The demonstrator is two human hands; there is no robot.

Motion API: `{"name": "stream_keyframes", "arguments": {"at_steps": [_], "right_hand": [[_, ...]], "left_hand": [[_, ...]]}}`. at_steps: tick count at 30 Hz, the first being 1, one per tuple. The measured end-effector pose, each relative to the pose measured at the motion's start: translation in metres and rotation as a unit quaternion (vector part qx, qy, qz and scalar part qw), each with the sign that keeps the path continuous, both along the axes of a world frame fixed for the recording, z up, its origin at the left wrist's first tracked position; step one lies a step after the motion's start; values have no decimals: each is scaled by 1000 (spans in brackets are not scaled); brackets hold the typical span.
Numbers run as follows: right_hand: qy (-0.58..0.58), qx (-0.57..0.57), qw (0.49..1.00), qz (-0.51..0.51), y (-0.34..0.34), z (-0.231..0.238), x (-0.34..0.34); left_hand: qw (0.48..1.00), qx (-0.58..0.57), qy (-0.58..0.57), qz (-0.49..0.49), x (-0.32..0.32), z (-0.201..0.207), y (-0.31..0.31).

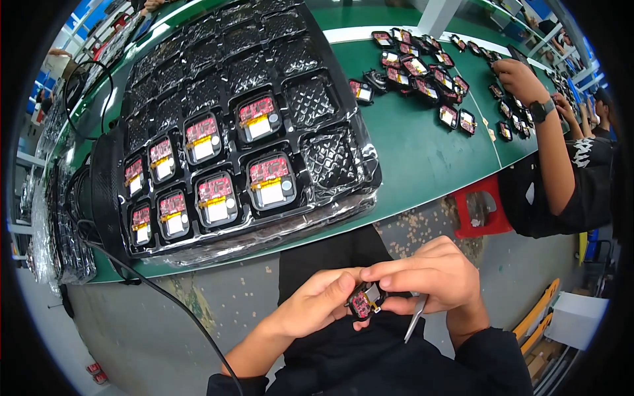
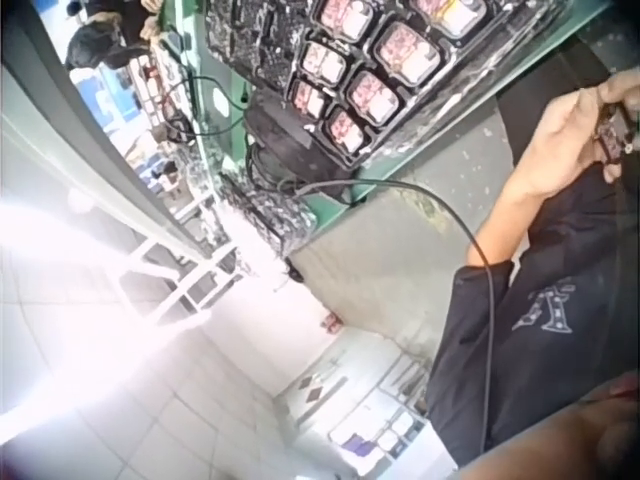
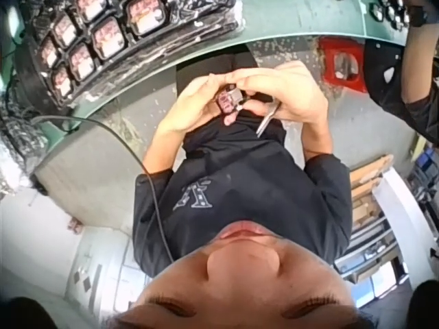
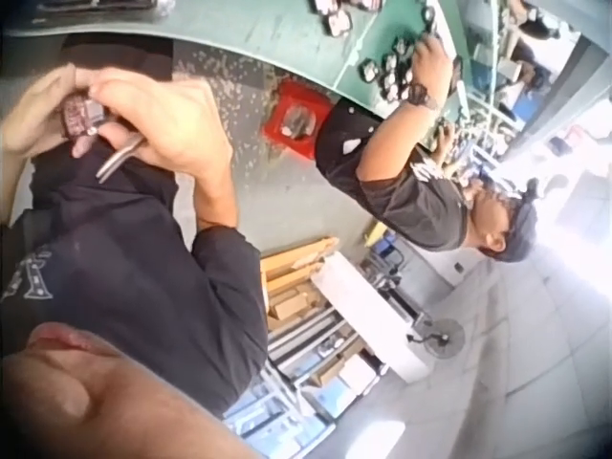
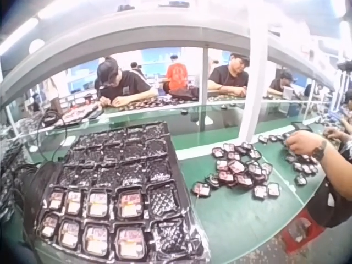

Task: Assemble small electronic components at a factory workbench using tweezers and trays.

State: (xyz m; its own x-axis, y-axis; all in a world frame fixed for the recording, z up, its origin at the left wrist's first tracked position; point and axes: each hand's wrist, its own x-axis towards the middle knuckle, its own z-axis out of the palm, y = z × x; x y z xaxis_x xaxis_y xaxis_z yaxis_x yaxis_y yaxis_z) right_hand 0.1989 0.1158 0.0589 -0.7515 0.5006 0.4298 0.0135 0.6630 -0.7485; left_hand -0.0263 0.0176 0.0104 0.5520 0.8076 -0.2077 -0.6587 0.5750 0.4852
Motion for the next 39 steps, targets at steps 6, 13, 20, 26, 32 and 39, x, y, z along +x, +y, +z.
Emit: {"name": "stream_keyframes", "arguments": {"at_steps": [6, 13, 20, 26, 32, 39], "right_hand": [[-67, 10, 994, -89, -12, 16, -6], [-115, 5, 978, -177, -30, 1, -5], [-126, 205, 944, -228, -38, -32, -12], [-121, 218, 942, -224, -38, -36, -13], [-83, 103, 962, -237, -40, -32, -19], [-100, 57, 969, -218, -37, -31, -19]], "left_hand": [[990, -21, -140, -27, -7, -2, -5], [976, -25, -34, 213, 14, -8, -14], [963, -54, -15, 265, 23, -16, -23], [963, -68, -29, 260, 25, -13, -24], [961, -43, -9, 273, 25, -18, -24], [959, -13, 15, 282, 25, -17, -24]]}}
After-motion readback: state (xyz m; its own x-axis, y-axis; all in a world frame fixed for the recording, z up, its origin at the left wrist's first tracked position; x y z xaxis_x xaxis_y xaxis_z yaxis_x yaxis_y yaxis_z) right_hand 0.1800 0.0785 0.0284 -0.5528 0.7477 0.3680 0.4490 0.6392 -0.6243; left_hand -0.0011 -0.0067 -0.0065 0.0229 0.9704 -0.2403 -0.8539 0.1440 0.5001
